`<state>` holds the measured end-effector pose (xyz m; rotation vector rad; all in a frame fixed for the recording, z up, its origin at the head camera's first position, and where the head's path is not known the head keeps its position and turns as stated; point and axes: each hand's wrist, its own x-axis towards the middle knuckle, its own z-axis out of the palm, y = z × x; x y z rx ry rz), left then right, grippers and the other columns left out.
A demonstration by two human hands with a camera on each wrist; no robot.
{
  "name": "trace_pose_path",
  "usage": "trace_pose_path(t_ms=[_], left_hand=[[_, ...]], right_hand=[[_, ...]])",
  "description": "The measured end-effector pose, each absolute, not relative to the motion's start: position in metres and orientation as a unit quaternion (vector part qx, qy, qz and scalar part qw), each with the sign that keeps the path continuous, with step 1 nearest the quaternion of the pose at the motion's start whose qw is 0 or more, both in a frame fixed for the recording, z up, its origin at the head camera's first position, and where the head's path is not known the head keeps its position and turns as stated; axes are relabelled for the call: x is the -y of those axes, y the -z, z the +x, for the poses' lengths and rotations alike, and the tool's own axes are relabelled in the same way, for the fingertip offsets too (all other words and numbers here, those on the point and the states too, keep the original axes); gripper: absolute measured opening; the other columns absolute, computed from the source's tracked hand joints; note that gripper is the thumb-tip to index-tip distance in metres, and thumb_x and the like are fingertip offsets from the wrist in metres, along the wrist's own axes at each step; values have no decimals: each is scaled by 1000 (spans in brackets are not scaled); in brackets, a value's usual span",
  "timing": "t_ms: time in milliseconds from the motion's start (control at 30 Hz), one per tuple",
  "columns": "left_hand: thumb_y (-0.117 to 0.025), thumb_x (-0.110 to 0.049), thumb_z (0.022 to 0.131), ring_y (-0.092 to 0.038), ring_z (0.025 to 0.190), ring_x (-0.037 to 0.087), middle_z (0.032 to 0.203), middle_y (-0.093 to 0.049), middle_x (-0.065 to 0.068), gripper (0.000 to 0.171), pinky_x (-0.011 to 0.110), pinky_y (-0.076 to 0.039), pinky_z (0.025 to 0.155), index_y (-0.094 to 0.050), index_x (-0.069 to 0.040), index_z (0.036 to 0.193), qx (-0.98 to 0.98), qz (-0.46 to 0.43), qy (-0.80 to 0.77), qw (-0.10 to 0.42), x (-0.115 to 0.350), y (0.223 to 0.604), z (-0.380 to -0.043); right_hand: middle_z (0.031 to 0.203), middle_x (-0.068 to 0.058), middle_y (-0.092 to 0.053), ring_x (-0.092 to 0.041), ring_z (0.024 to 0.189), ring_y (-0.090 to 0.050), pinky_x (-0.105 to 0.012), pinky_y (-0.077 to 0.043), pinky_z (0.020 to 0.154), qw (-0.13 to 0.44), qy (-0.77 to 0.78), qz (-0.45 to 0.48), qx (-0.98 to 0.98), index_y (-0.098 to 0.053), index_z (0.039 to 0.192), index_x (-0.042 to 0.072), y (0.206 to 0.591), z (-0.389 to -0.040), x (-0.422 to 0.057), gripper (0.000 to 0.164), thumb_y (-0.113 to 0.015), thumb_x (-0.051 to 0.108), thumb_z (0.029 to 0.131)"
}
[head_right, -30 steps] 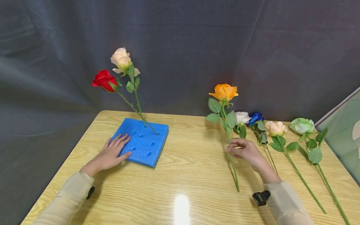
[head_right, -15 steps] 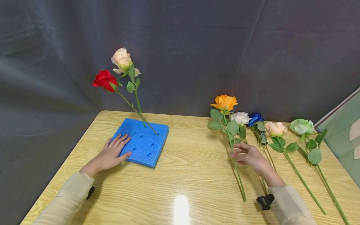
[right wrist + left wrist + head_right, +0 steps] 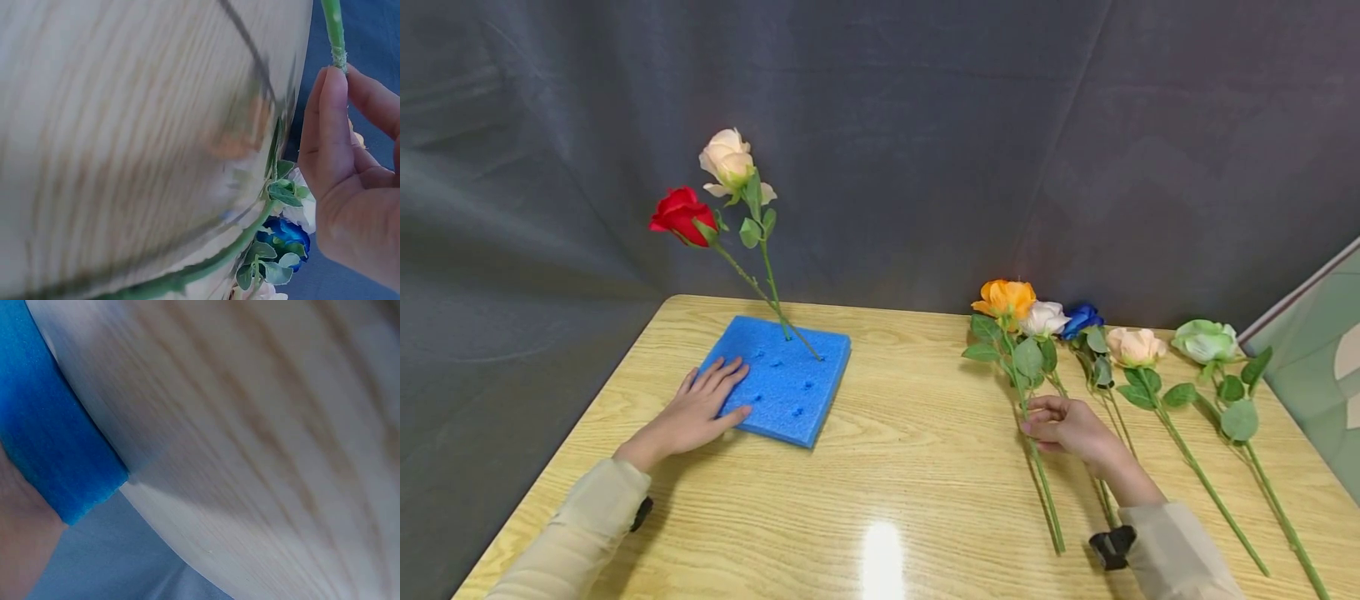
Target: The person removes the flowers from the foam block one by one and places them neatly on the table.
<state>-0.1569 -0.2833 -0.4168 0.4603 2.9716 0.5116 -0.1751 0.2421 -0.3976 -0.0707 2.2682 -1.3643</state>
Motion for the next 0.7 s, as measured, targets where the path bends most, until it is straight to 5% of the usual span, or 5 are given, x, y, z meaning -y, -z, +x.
trace_pose_path(t_ms=[700], left_hand=[[-44, -50, 97, -7, 148, 40, 160, -17, 15, 73, 64, -2, 116, -22, -8, 153, -973, 154, -167, 46, 284, 418, -158]], right_hand=[[92, 8, -63, 2, 82, -63, -21, -57, 74, 271, 496, -21, -825, -25, 137, -22, 407, -178, -235, 64, -59, 10, 94]])
